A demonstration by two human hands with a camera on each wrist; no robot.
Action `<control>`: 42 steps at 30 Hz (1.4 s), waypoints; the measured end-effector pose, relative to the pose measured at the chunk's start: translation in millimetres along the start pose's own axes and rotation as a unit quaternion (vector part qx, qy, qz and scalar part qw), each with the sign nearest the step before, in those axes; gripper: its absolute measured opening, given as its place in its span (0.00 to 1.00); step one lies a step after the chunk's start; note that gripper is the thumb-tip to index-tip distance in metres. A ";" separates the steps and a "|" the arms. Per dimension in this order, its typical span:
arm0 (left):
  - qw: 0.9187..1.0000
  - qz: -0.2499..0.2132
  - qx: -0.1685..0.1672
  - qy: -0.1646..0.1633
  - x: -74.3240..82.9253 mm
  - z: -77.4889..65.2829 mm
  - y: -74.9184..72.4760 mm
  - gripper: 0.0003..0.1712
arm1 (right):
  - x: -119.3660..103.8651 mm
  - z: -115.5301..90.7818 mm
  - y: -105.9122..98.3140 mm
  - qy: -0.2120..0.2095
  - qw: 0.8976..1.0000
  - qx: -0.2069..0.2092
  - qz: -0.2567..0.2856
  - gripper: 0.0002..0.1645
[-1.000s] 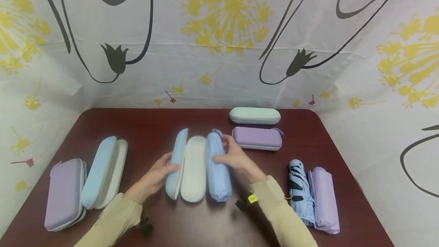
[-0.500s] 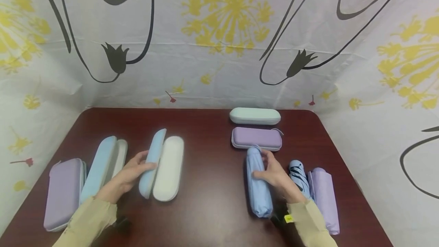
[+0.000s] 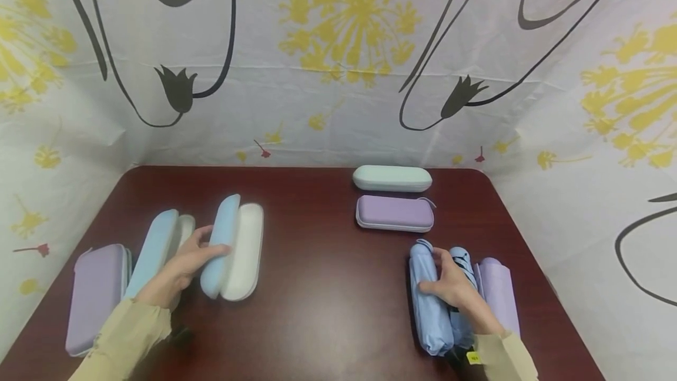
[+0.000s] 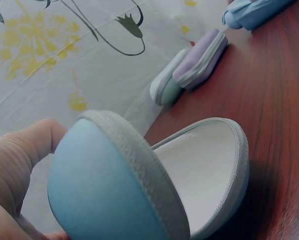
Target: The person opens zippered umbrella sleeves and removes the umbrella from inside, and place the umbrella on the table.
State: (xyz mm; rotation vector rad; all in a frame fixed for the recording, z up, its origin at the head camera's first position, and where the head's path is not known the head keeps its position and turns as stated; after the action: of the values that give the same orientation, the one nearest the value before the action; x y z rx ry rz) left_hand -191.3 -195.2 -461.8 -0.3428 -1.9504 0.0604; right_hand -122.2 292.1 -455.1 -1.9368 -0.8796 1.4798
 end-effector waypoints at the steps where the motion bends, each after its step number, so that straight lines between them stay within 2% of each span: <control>1: 1.000 0.002 0.004 -0.001 0.0 -0.4 -1.8 0.50 | 0.5 -0.1 -0.4 0.000 1.000 0.001 -0.002 0.51; 12: 0.997 0.067 0.049 -0.007 -1.8 -2.4 -21.5 0.54 | 10.4 -2.8 -10.6 0.003 0.999 -0.004 -0.037 0.51; 20: 0.994 0.086 0.065 -0.003 -4.2 0.5 -29.2 0.55 | 27.5 -7.2 -23.5 0.001 0.999 0.004 -0.051 0.50; 28: 0.992 0.102 0.073 0.016 -7.0 3.6 -30.3 0.55 | 32.4 -8.1 -27.4 0.010 0.998 0.000 -0.057 0.50; 35: 0.989 0.130 0.077 0.008 -5.9 4.9 -29.2 0.57 | 29.2 -7.3 -27.3 0.024 0.996 -0.008 -0.081 0.50; 42: 0.991 0.109 0.079 0.004 -8.7 3.1 -27.4 0.55 | 24.8 -6.5 -26.2 0.022 0.995 -0.011 -0.099 0.50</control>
State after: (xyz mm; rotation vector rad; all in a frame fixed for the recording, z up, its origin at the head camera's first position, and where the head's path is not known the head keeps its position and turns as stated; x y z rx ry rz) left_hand -196.8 -223.4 -465.3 -0.4485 -1.8794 0.3517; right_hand -115.9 327.7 -449.1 -1.8324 -1.0388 1.3130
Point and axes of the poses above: each hand's wrist, its own z-axis towards the middle knuckle, its own y-axis out of the palm, x = y × z, the point moved 2 cm from there along z, towards the middle knuckle, and after that the axes turned 4 degrees about -z, right-handed, at the moved point
